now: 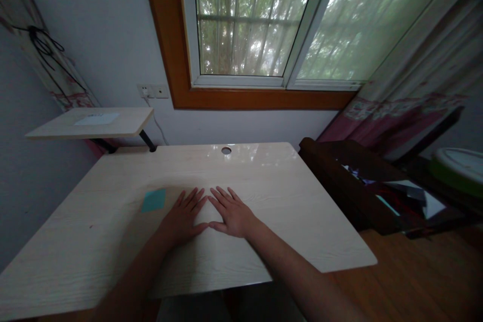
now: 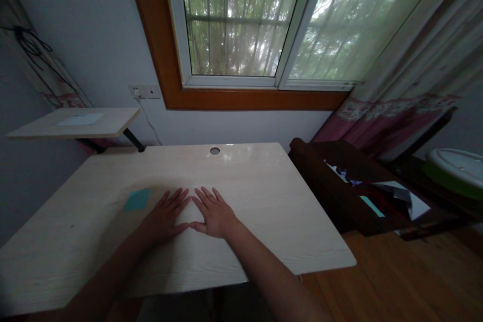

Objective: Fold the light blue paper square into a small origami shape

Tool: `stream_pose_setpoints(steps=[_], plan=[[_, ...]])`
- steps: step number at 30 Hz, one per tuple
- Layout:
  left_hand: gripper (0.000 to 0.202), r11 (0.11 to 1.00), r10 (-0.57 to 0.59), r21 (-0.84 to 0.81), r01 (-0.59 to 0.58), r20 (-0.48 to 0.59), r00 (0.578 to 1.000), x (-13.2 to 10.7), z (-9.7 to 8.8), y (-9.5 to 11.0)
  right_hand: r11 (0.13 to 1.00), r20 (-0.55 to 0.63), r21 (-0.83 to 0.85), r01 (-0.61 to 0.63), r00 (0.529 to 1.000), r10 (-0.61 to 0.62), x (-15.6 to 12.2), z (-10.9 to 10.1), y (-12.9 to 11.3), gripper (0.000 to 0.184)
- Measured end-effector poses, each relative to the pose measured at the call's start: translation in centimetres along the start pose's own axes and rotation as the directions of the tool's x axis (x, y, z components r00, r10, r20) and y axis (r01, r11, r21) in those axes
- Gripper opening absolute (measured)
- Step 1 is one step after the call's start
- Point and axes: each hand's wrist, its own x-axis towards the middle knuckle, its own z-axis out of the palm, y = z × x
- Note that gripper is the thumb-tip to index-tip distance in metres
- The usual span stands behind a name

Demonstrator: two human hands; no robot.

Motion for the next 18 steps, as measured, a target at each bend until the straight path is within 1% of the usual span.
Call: stream_pose_setpoints(steps=[14, 18], plan=[[0.077, 1.000, -0.001, 0.010, 0.000, 0.021, 1.000, -0.01, -0.14, 0.13, 1.000, 0.005, 0.002, -0.003, 1.000, 0.003, -0.03, -0.06, -0.02, 0.080], [0.075, 1.000, -0.001, -0.004, 0.001, 0.011, 1.000, -0.06, -0.03, 0.08, 1.000, -0.009, 0.001, 0.001, 1.000, -0.001, 0.00, 0.04, -0.06, 0.080]])
